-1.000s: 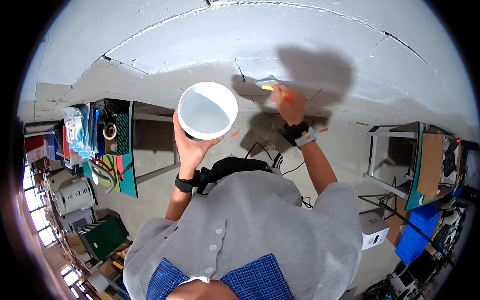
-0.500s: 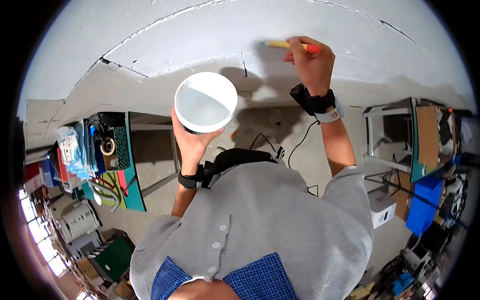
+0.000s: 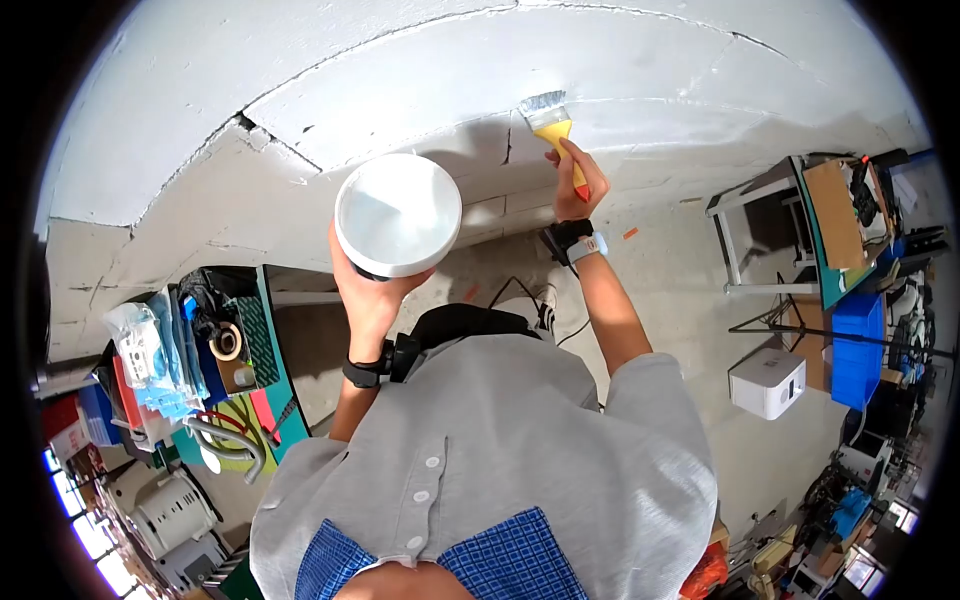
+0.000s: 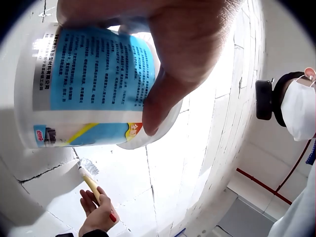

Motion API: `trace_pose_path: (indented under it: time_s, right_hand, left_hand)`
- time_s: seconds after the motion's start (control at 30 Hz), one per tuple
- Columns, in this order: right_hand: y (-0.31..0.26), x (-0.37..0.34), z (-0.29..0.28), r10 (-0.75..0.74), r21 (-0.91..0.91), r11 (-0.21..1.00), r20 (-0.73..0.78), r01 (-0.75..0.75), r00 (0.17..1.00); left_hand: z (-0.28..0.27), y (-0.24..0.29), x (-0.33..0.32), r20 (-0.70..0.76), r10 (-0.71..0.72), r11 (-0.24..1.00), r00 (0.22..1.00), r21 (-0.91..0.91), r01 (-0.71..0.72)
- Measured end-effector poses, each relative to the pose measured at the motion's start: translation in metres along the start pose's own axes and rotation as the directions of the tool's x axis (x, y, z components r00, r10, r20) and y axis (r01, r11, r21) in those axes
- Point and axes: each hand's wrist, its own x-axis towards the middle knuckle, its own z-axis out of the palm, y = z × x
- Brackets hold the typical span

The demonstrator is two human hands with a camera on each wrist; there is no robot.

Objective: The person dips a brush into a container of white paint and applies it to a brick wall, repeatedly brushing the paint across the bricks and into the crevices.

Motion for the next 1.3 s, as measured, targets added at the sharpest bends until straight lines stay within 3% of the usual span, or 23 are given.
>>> trace_pose_path:
  time_s: [0.07,0.13,0.2,0.27,0.33,0.37,0.4,0.43,0.47,0.5,0.53,0.63,0.7,0.87,0.93,1.03,1.13,1.17,1.2,1.27,1.3]
  right_hand:
    - [0.007,-0.012,0.002,0.097,0.019,0.995,-0.022,-0.096,0.995]
    - [0.013,-0.021,-0.002,0.073,-0.027,0.997,-0.046,-0.074,0.996]
    - [0.019,-0.030,-0.008,0.281,-0.298,0.913,-0.032,-0.278,0.959]
    - [0.026,-0.033,-0.011,0.348,-0.328,0.878,-0.064,-0.349,0.935]
    - [0.034,-0.023,-0.011,0.519,-0.422,0.779,0.019,-0.463,0.855]
    - [0.040,-0.012,-0.007,0.483,-0.409,0.802,0.018,-0.434,0.876]
    - [0.032,0.006,-0.001,0.418,-0.559,0.763,0.041,-0.326,0.908]
    - [0.022,0.023,0.006,0.369,-0.591,0.757,0.038,-0.277,0.928]
    - [0.008,0.046,0.013,0.370,-0.709,0.660,0.023,-0.246,0.929]
    - [0.001,0.065,0.017,0.505,-0.553,0.713,-0.020,-0.430,0.863]
    - [-0.018,0.080,0.023,0.531,-0.518,0.713,-0.041,-0.472,0.847]
    - [-0.063,0.101,0.028,0.526,-0.430,0.756,-0.048,-0.493,0.849]
    - [-0.082,0.110,0.025,0.521,-0.271,0.814,-0.053,-0.514,0.852]
    - [-0.124,0.113,0.017,0.430,-0.199,0.886,0.016,-0.419,0.903]
    - [-0.138,0.101,0.013,0.295,-0.182,0.944,0.080,-0.277,0.952]
    - [-0.125,0.075,0.003,0.137,-0.126,0.984,0.111,-0.122,0.984]
    - [-0.086,0.048,-0.006,0.019,-0.043,0.999,0.109,-0.015,0.994]
    - [-0.074,0.040,-0.010,-0.011,-0.028,1.000,0.126,0.015,0.992]
    - [-0.066,0.037,-0.022,-0.084,-0.179,0.976,0.203,0.121,0.975]
    - [-0.040,0.025,-0.026,0.188,-0.065,0.982,0.186,-0.179,0.964]
    - [-0.021,0.017,-0.033,0.195,-0.054,0.981,0.194,-0.188,0.961]
  left_hand:
    - [-0.011,0.000,0.000,0.017,0.001,0.998,1.000,0.058,-0.002]
    - [-0.022,-0.007,-0.002,0.031,0.041,0.995,0.999,0.091,-0.044]
    - [-0.034,-0.010,-0.001,0.047,0.092,0.988,0.995,0.120,-0.097]
    - [-0.045,-0.010,-0.006,0.038,0.113,0.986,0.993,0.120,-0.117]
    - [-0.056,-0.016,-0.011,0.035,0.102,0.989,0.994,0.105,-0.105]
    - [-0.060,-0.022,-0.012,0.010,0.113,0.989,0.994,0.099,-0.113]
    - [-0.064,-0.027,-0.014,-0.017,0.123,0.988,0.992,0.094,-0.121]
    - [-0.067,-0.029,-0.015,-0.018,0.119,0.989,0.993,0.088,-0.117]
    - [-0.070,-0.030,-0.016,-0.037,0.138,0.987,0.990,0.091,-0.134]
    - [-0.071,-0.031,-0.016,-0.056,0.159,0.984,0.986,0.094,-0.153]
    - [-0.072,-0.032,-0.016,-0.053,0.159,0.984,0.986,0.086,-0.155]
    - [-0.074,-0.038,-0.015,-0.068,0.151,0.986,0.986,-0.053,-0.155]
    - [-0.072,-0.042,-0.017,-0.057,0.058,0.984,0.997,-0.163,-0.067]
    - [-0.061,-0.041,-0.014,-0.046,0.045,0.986,0.998,-0.156,-0.051]
    - [-0.055,-0.038,-0.013,-0.031,0.038,0.987,0.999,-0.155,-0.042]
    - [-0.047,-0.028,-0.010,-0.034,0.066,0.985,0.997,-0.157,-0.071]
    - [-0.039,-0.014,-0.016,-0.049,0.093,0.996,0.995,0.003,-0.092]
    - [-0.034,-0.010,-0.018,-0.081,0.043,0.999,0.996,0.033,-0.040]
    - [-0.027,-0.005,-0.021,-0.116,-0.007,0.998,0.993,0.058,0.014]
    - [-0.016,0.004,-0.022,-0.124,-0.064,0.997,0.990,0.036,0.069]
    - [-0.011,0.006,-0.023,-0.111,-0.064,0.998,0.992,0.021,0.066]
